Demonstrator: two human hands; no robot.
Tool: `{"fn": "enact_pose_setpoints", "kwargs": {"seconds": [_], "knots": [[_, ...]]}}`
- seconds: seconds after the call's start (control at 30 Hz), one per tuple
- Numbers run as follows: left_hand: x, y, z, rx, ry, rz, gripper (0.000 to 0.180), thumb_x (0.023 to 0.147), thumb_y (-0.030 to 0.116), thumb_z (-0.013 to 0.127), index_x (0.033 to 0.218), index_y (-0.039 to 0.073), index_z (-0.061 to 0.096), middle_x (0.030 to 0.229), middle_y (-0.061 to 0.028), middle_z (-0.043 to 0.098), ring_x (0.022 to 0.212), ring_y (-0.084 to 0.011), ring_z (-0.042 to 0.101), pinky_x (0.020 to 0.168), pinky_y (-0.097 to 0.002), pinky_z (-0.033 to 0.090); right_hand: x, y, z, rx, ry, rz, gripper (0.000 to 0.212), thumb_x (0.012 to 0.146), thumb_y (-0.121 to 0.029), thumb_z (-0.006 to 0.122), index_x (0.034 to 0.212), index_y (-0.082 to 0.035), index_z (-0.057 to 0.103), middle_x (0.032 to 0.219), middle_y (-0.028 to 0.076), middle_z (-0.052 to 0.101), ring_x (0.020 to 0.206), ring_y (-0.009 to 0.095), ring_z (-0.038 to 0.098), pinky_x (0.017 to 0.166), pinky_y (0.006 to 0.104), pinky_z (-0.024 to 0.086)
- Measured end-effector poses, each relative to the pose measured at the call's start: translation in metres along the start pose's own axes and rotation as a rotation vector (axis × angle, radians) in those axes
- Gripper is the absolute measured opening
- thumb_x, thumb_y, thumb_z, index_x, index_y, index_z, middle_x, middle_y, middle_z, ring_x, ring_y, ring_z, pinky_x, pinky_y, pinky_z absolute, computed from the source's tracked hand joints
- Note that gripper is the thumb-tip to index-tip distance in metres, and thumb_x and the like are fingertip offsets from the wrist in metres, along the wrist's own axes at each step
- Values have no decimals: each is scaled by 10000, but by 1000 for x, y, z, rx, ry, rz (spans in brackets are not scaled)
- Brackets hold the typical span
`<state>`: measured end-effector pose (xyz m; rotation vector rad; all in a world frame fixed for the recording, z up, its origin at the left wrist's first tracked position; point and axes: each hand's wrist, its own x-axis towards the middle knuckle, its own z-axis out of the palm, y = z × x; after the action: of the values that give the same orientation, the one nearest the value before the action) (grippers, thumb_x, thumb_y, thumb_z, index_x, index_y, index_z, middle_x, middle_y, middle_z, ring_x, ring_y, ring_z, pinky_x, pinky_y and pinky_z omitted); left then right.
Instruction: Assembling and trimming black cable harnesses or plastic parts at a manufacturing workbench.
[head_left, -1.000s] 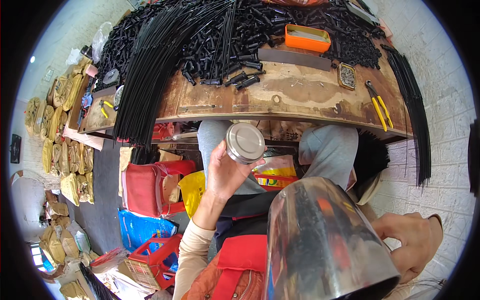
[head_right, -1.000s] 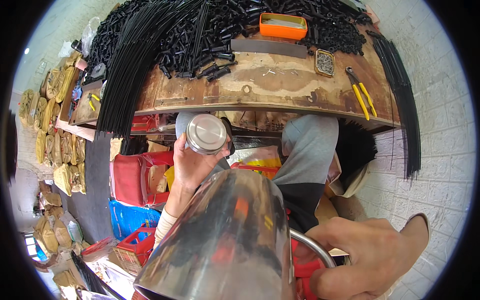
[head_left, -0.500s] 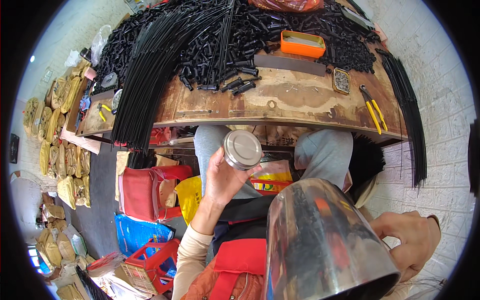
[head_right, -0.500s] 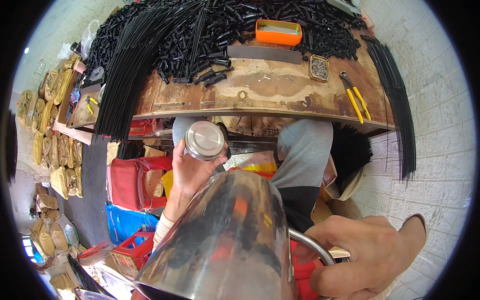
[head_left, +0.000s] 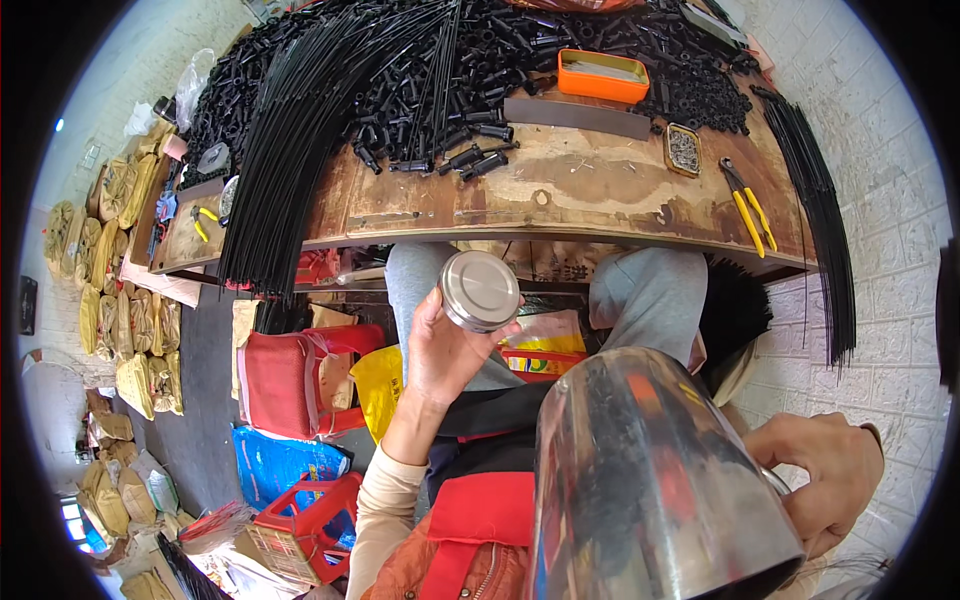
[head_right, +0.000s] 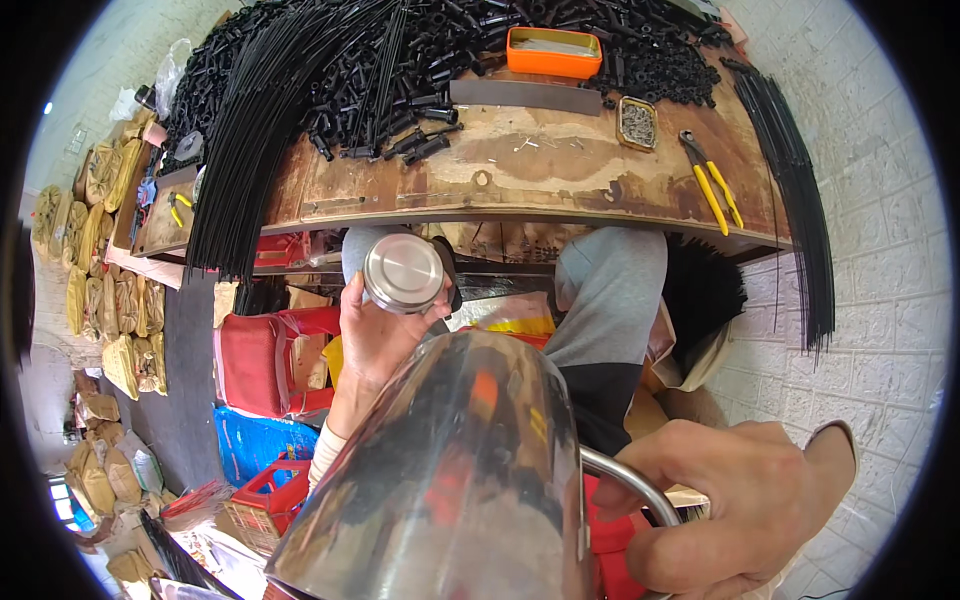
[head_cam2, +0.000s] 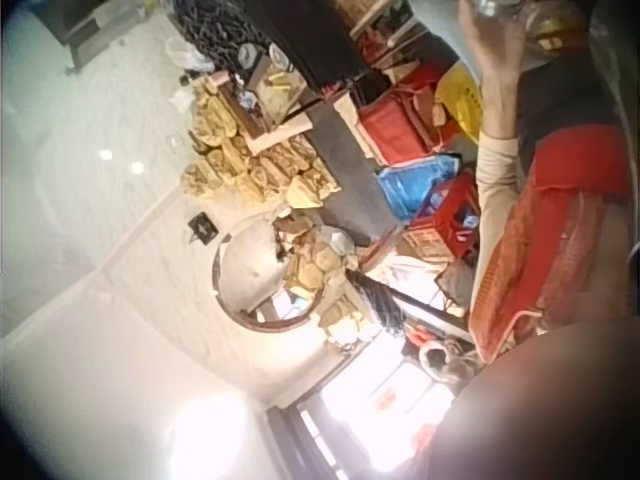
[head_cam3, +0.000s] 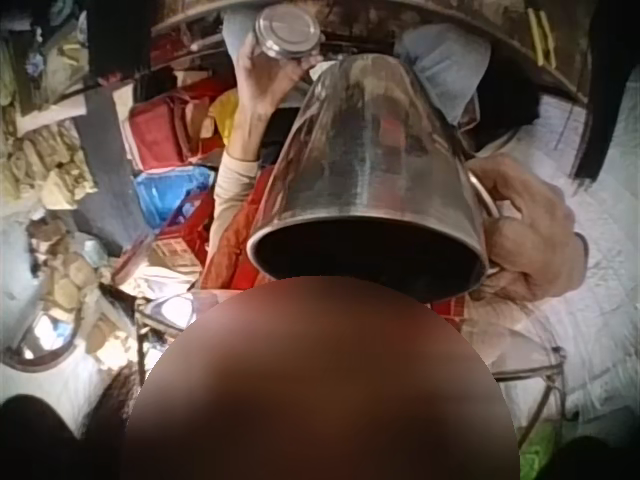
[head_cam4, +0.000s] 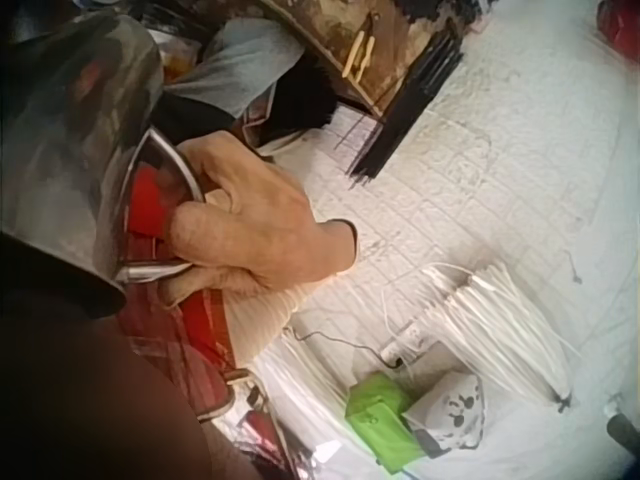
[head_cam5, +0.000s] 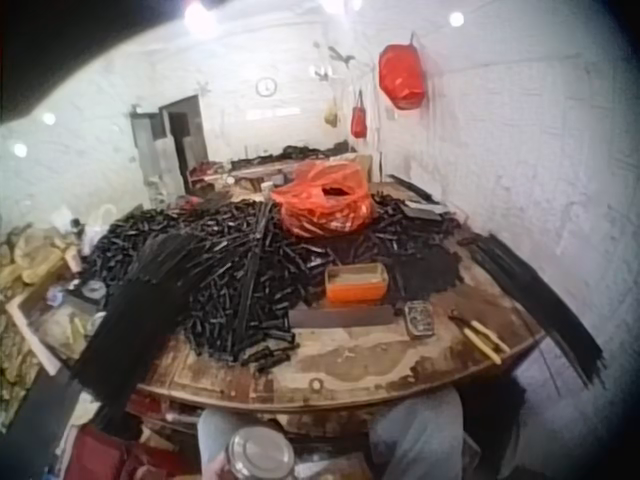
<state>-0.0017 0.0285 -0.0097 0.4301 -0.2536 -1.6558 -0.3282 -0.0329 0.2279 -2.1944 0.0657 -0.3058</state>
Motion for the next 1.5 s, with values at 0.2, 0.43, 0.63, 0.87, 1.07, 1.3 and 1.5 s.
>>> {"fn": "enact_pose_setpoints", "kwargs": {"seconds": [0.2, 0.43, 0.63, 0.87, 1.07, 1.3, 1.5], "knots": [[-1, 0, -3, 4, -18, 11, 566, 926, 485, 551, 1360, 127, 489, 1335, -111, 558, 1206, -329, 549, 955, -482, 470, -6, 5, 0, -29, -14, -39, 236, 844, -271, 702, 776, -46, 685, 966, 267, 620, 663, 258, 649, 533, 278, 529], [-1, 0, -1, -2, -1, 2, 570, 918, 486, 561, 1354, 126, 493, 1332, -114, 559, 1199, -336, 551, 945, -470, 472, -14, 2, 0, -43, 12, -5, 311, 871, -351, 699, 828, -44, 697, 971, 268, 620, 662, 254, 650, 529, 279, 529], [-1, 0, -3, -18, 12, -5, 575, 918, 490, 560, 1357, 126, 491, 1332, -112, 559, 1203, -346, 547, 939, -466, 474, -8, -1, -2, -35, 18, 4, 353, 885, -390, 678, 854, -39, 697, 974, 263, 621, 659, 254, 649, 522, 281, 528], [-1, 1, -1, 6, 26, 5, 585, 919, 493, 557, 1365, 121, 484, 1333, -112, 559, 1204, -348, 545, 931, -465, 480, -15, 1, 0, -86, 50, 5, 390, 869, -437, 693, 854, -47, 697, 930, 256, 635, 668, 263, 657, 518, 286, 532], [-2, 3, -3, 33, 6, 25, 578, 923, 489, 552, 1362, 119, 488, 1331, -113, 562, 1200, -345, 548, 930, -464, 481, -17, -15, 8, -22, 110, 588, 406, 746, -316, 822, 993, -11, 718, 912, 203, 700, 773, 226, 712, 636, 291, 559], [1, 0, -4, -1, 17, 15, 578, 919, 491, 556, 1357, 119, 494, 1328, -114, 563, 1198, -341, 550, 932, -464, 478, 8, -25, 28, -7, 282, 504, 296, 765, -293, 791, 931, -60, 714, 830, 147, 701, 649, 208, 688, 596, 284, 542], [1, 1, -5, 18, -7, 39, 566, 925, 482, 550, 1353, 117, 494, 1327, -121, 562, 1200, -344, 548, 932, -469, 478, 6, -14, 22, -235, 426, 123, 311, 846, -390, 710, 765, -93, 669, 765, 167, 661, 568, 213, 643, 479, 282, 501]]}}
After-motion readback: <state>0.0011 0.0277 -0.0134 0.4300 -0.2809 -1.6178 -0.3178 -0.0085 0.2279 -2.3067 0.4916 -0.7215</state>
